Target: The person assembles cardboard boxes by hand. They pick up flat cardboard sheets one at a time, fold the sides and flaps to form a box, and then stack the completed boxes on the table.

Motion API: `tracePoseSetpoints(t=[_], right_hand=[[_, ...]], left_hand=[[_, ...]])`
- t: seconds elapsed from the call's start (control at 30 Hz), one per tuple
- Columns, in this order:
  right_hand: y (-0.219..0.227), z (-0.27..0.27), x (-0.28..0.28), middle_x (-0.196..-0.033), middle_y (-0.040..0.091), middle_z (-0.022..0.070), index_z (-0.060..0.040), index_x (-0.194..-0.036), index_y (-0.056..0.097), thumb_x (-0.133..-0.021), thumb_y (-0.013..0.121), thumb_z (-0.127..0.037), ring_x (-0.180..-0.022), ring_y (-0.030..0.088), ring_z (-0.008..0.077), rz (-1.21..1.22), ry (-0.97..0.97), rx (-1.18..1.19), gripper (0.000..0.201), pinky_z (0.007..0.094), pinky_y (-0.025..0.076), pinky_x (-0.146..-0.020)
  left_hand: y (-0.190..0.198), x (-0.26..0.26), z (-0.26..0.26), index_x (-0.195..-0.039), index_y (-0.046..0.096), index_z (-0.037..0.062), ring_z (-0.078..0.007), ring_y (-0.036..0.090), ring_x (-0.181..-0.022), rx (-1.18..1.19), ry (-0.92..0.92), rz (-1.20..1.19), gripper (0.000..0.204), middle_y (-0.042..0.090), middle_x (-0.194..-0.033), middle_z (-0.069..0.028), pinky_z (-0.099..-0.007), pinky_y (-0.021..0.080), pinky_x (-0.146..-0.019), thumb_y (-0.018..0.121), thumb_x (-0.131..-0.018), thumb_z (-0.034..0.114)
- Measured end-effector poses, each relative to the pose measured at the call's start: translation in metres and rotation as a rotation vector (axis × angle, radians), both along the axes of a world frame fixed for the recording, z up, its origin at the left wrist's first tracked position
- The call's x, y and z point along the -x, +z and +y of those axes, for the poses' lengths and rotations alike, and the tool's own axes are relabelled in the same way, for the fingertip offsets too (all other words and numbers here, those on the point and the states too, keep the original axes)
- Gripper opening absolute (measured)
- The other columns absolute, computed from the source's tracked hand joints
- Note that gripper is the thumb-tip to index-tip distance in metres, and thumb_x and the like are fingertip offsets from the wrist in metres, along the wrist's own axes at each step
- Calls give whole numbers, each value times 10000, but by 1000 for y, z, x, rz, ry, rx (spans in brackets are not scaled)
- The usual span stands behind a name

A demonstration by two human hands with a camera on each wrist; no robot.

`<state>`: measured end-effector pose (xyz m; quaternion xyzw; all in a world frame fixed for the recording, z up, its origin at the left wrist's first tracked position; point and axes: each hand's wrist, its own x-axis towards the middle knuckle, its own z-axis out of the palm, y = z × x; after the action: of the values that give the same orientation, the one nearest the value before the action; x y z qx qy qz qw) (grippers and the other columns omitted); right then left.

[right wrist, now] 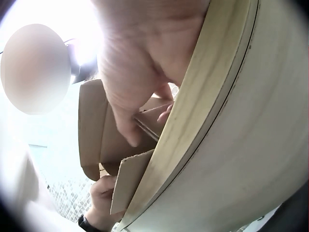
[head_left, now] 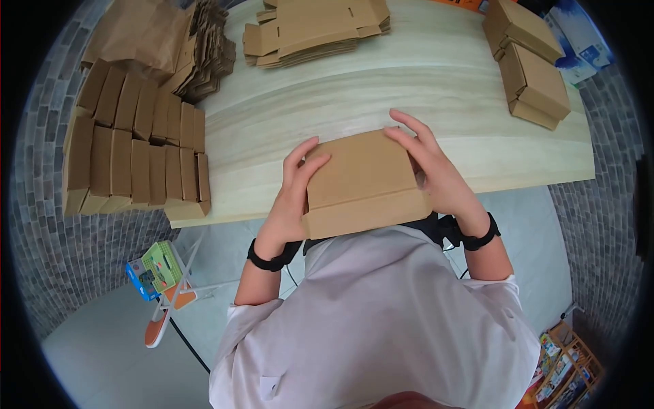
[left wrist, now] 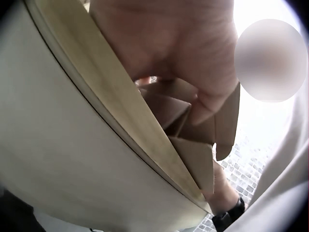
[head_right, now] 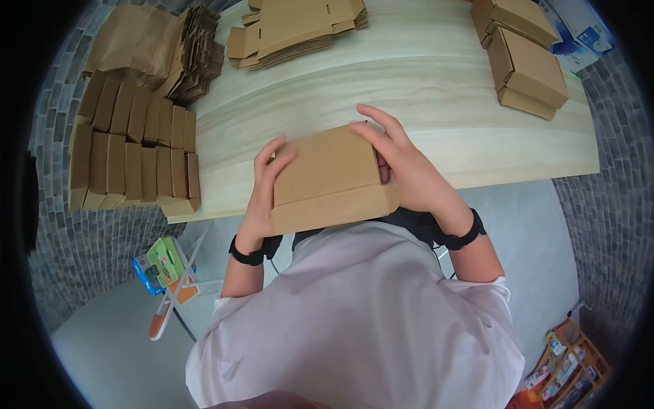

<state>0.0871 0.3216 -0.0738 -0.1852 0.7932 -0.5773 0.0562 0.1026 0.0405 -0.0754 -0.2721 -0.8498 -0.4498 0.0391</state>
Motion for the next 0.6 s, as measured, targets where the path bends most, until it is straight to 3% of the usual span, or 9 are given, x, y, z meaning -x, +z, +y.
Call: tracePoseSetpoints(t=[0.1,0.17,0.2,0.27,0.3,0.37,0.4,0.47,0.6], right_hand=[[-2,10,-5,-1536,362,97,-81,-1399,498,-731,709,74,-982,560,234,77,143,-55,717,315,520,-798],[3,12,-8,-1547,353,102,-78,-1387,504,-676,717,84,-1039,529,287,261,217,-249,760,353,526,-839],[7,14,-10,-1547,353,102,-78,-1387,504,-676,717,84,-1039,529,287,261,220,-246,760,353,526,-839],[14,17,-15,-1549,362,123,-102,-1385,519,-665,772,0,-1103,518,320,147,324,-456,770,401,516,-922],[14,18,-18,-1549,362,123,-102,-1385,519,-665,772,0,-1103,518,320,147,324,-456,770,401,516,-922],[12,22,-24,-1541,378,109,-95,-1346,552,-637,782,-11,-1034,520,308,156,336,-436,750,399,518,-900],[14,23,-28,-1541,378,109,-95,-1346,552,-637,782,-11,-1034,520,308,155,331,-441,750,399,518,-900],[17,25,-33,-1499,436,113,-93,-1296,588,-694,762,-23,-1073,544,315,135,327,-279,631,369,512,-906],[8,14,-30,-1417,523,125,-76,-1268,598,-807,694,-40,-1119,568,308,197,148,-106,473,348,494,-927]], left_hand=[[1,-7,-13,-1418,470,117,-416,359,-1340,112,-108,-69,794,300,-1550,-188,-473,423,-1060,838,-719,197],[9,-15,-14,-1411,483,130,-406,418,-1251,334,-146,-64,783,307,-1559,-163,-448,466,-1006,821,-705,125],[8,-19,-14,-1411,483,130,-406,418,-1251,336,-143,-66,783,307,-1559,-163,-448,466,-1006,821,-705,125],[-2,-27,-13,-1354,546,132,-358,472,-1166,488,-118,72,710,339,-1559,-139,-407,504,-929,807,-695,93],[-6,-30,-15,-1354,546,132,-358,472,-1166,488,-118,72,710,339,-1559,-139,-407,504,-929,807,-695,93],[-13,-32,-18,-1255,620,90,-320,541,-1087,373,-102,221,573,503,-1457,-133,-363,513,-865,759,-701,45],[-13,-31,-17,-1255,620,90,-320,541,-1087,368,-106,224,573,503,-1457,-133,-363,513,-865,759,-701,45],[-10,-31,-16,-1162,659,45,-303,593,-986,126,-15,260,448,635,-1307,-133,-347,506,-850,717,-719,14],[5,-17,-1,-1132,659,16,-293,621,-923,23,96,242,360,690,-1202,-132,-325,492,-854,675,-773,6]])
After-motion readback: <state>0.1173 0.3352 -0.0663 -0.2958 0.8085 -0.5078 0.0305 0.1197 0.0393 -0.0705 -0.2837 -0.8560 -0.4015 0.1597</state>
